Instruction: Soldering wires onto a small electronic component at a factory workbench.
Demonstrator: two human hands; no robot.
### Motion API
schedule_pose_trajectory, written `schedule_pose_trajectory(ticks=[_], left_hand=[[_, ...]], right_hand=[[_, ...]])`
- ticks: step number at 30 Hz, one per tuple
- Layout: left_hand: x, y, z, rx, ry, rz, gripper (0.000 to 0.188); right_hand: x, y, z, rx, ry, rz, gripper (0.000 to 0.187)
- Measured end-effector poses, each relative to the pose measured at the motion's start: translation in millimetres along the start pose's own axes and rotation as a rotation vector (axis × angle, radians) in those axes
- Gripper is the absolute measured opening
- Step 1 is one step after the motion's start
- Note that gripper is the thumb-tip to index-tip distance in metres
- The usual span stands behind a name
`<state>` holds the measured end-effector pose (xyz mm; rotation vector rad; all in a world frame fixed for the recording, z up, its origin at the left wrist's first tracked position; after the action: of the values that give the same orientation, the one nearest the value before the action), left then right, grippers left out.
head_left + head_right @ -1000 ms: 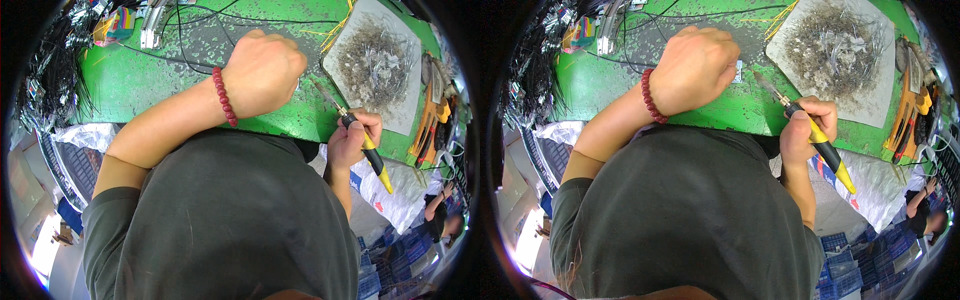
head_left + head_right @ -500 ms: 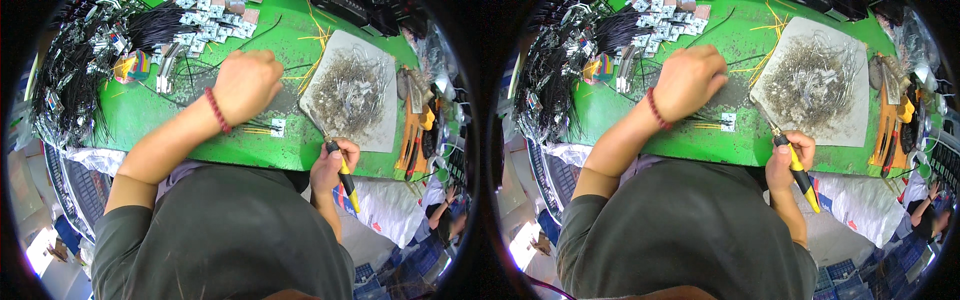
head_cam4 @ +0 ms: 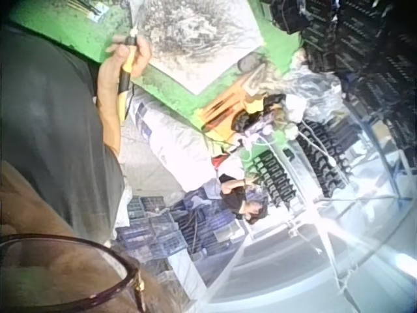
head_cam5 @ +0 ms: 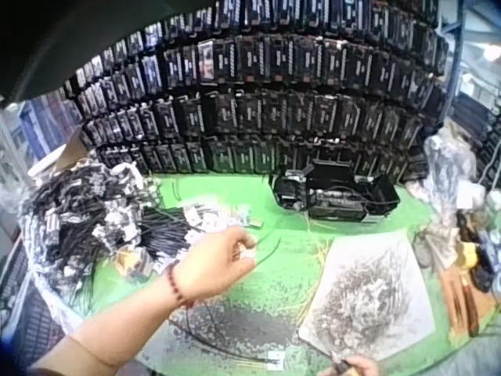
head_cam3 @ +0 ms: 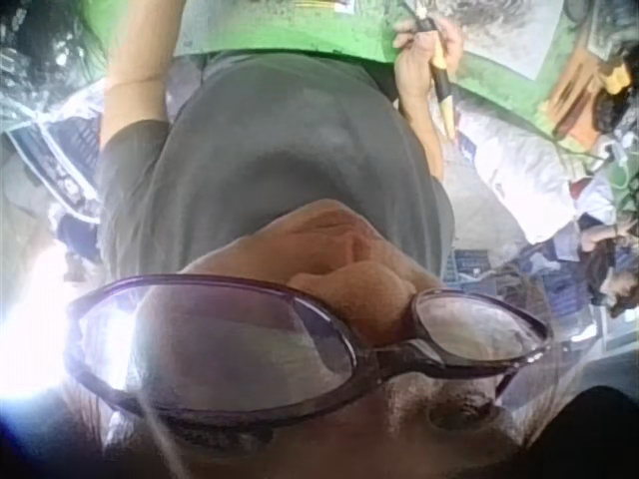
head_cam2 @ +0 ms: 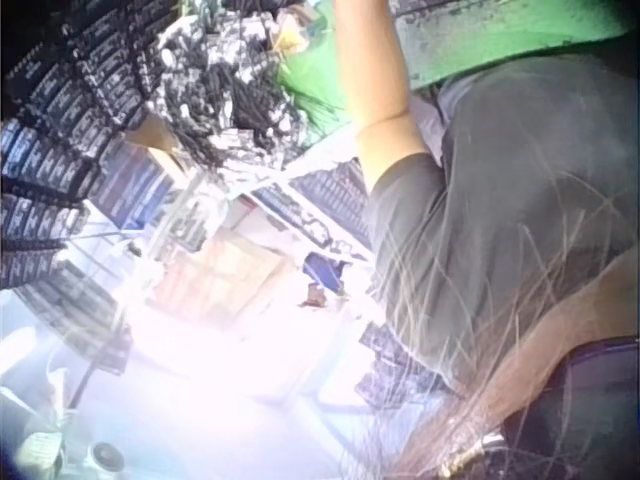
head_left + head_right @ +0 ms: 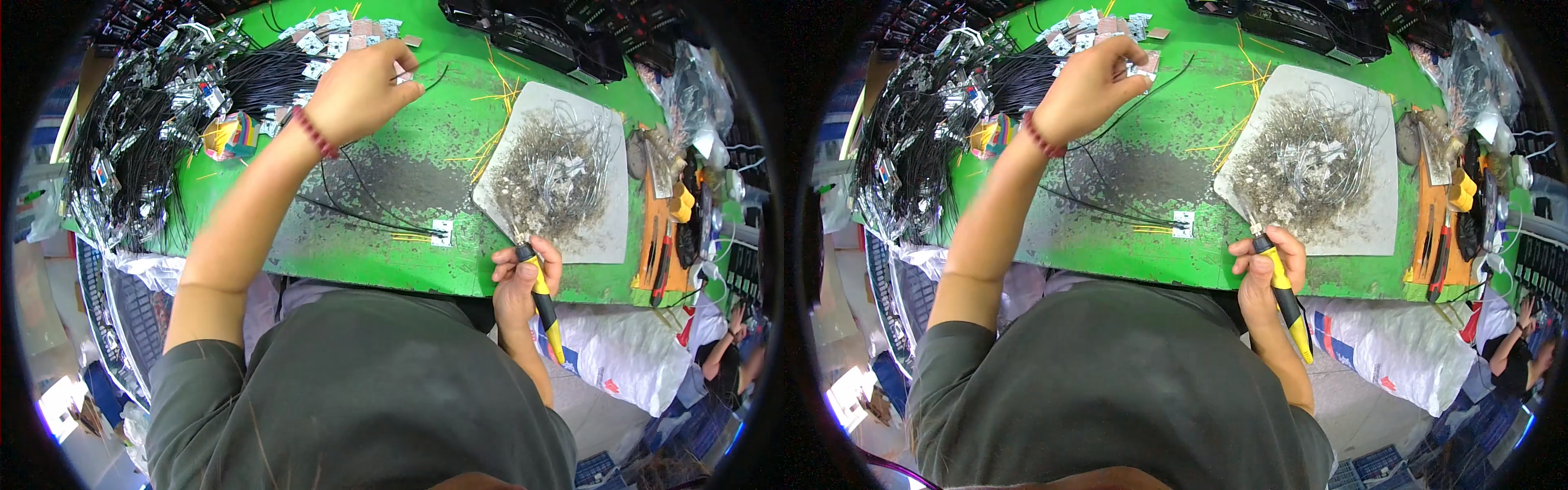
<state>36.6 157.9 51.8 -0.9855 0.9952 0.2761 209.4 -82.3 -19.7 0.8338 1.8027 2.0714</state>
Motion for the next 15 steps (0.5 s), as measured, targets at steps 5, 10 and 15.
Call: schedule_pose_trajectory(ticks=[5,10,15], left_hand=[[40,23,21,-0.028,0.215,0.48,0.029],[52,26,21,-0.06,0.242,0.497,0.022],[8,1,4,0.042,0.181,0.02,0.023]], right_hand=[[1,-3,0,-0.036,0.035,-0.024,0.044],[-1,-4,-1,-0.022,0.026,-0.052,0.042],[0,1,3,0.045,0.028,-0.086,0.044]])
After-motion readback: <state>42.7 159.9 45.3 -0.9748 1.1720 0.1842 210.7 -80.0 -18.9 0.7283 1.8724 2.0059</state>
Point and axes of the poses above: each hand's wrist, its own z-axis towards the middle knuckle, its own x-axis out of the palm, y = z × x, the point moved 5 cm from there along z, towards the middle knuckle, and after that the axes turned 3 degrees about x, right-handed, at the moved point
